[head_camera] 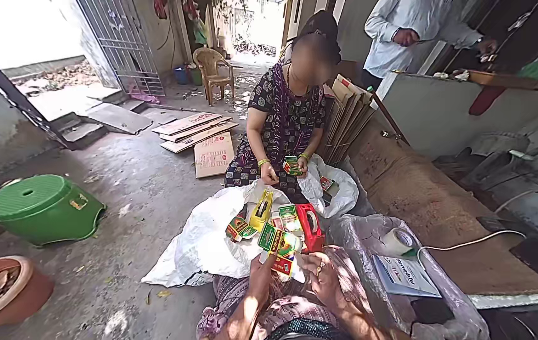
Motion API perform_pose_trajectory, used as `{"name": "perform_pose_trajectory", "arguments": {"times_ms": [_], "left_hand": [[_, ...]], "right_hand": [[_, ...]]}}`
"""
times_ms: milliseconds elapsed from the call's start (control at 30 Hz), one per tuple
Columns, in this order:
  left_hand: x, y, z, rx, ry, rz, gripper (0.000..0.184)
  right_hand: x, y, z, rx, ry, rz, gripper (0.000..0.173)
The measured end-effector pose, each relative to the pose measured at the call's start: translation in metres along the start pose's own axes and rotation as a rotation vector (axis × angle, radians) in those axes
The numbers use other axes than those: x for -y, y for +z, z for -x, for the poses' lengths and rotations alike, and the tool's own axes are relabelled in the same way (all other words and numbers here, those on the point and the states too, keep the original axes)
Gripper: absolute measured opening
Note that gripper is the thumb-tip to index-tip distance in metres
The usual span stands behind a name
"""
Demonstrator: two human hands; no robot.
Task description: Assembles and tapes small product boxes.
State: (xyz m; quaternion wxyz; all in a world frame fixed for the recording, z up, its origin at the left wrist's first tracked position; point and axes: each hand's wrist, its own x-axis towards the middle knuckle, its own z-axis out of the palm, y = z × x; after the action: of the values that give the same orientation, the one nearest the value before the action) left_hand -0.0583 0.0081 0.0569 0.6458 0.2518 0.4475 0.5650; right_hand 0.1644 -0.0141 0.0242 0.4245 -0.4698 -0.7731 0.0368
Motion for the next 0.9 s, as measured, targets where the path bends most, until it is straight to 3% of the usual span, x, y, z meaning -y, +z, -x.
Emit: {"name": "perform_pose_trajectory", "arguments": {"times_ms": [133, 267, 400, 533, 633, 833, 900], "left_hand": [[0.005, 0.001, 0.011, 0.318, 0.233, -0.314, 0.024], [0.020, 0.000, 0.013, 0.452, 0.423, -0.624, 0.031], [0.018, -0.005, 0.018, 0.425, 0.401, -0.835, 0.030], [0.013, -0.004, 0.026, 0.420, 0.378, -0.833, 0.045], [0.010, -0.004, 0.035, 0.314, 0.215, -0.880, 0.052], [-0.001, 0.002, 0.042, 0.338, 0.159, -0.767, 0.052], [0.010, 0.002, 0.028, 0.231, 0.246, -0.624, 0.040]], "right_hand": [[0.008, 0.004, 0.006, 0.037, 0.425, -0.185, 0.041], [0.027, 0.002, -0.009, -0.041, 0.675, -0.590, 0.038], [0.030, 0.002, -0.015, -0.111, 0.737, -0.690, 0.029], [0.023, -0.008, -0.015, -0.023, 0.682, -0.593, 0.016], [0.026, -0.023, -0.021, 0.041, 0.705, -0.600, 0.020], [0.025, -0.038, -0.018, 0.140, 0.669, -0.903, 0.011], [0.025, -0.037, -0.018, 0.175, 0.711, -0.848, 0.015]]}}
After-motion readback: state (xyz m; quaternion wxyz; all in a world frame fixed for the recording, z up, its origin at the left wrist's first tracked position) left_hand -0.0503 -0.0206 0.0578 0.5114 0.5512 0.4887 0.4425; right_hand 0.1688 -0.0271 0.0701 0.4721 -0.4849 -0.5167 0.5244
